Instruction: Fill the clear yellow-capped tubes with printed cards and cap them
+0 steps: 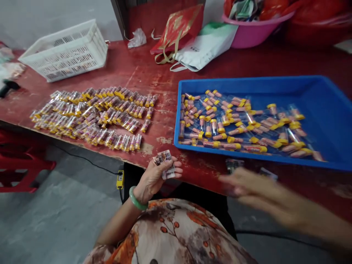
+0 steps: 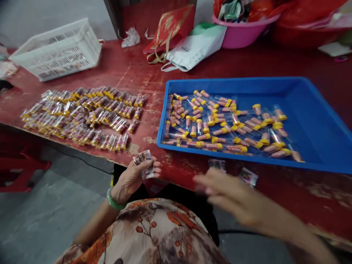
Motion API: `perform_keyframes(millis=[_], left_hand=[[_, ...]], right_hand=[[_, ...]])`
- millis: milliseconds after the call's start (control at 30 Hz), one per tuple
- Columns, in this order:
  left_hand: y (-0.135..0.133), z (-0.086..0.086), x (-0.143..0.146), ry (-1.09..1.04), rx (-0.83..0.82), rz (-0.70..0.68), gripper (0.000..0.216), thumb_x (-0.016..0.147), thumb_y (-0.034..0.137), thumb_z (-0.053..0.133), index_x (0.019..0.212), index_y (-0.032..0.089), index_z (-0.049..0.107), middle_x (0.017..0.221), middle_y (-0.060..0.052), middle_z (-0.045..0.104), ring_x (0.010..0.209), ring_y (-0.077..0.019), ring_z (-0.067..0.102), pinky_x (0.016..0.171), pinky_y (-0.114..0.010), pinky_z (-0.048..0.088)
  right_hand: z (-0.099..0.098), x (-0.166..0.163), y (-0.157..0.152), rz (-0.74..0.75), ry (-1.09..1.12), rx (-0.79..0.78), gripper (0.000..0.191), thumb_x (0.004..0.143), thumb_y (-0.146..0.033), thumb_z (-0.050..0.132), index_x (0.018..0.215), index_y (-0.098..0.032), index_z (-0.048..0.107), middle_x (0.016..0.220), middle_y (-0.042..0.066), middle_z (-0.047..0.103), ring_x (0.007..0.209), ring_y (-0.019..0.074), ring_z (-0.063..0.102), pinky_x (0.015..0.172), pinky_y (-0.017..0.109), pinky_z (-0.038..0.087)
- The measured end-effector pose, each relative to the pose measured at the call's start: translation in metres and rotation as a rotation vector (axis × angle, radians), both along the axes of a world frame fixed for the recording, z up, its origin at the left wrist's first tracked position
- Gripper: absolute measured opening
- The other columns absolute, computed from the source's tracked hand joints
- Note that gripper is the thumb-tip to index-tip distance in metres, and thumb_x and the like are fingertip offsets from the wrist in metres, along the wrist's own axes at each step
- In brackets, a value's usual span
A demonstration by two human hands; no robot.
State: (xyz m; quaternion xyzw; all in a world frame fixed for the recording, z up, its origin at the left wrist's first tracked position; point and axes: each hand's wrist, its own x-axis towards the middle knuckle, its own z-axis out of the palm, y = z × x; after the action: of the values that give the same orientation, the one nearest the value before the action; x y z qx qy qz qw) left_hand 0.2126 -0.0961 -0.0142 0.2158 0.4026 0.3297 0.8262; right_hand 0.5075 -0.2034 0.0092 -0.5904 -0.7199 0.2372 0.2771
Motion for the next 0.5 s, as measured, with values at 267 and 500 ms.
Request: perform_keyframes(millis=[267, 500], left_hand=[[0.007, -0.008, -0.009, 0.142, 0.016, -0.007, 0.033, 0.06, 0.02, 0.085, 0.086, 0.012, 0.066, 0.071, -0.002, 0.069, 0.058, -0.0143, 0.067, 0.059, -0.026, 0.057], [0.004, -0.019, -0.016, 0.123, 0.038, 0.038, 0.03, 0.058, 0.022, 0.086, 0.076, 0.013, 0.064, 0.064, 0.003, 0.062, 0.051, -0.0081, 0.057, 0.051, -0.021, 0.05]], right_hand=[[-0.014, -0.112, 0.013, 0.736, 0.306, -0.412, 0.015, 0.08, -0.023, 0.06, 0.093, -0.017, 0.065, 0.087, 0.006, 0.066, 0.083, 0.017, 0.06, 0.077, 0.03, 0.045], [-0.035, -0.142, 0.006, 0.171, 0.888, -0.694, 0.023, 0.073, -0.036, 0.068, 0.079, -0.019, 0.055, 0.077, -0.001, 0.053, 0.058, 0.0089, 0.047, 0.051, 0.023, 0.036]])
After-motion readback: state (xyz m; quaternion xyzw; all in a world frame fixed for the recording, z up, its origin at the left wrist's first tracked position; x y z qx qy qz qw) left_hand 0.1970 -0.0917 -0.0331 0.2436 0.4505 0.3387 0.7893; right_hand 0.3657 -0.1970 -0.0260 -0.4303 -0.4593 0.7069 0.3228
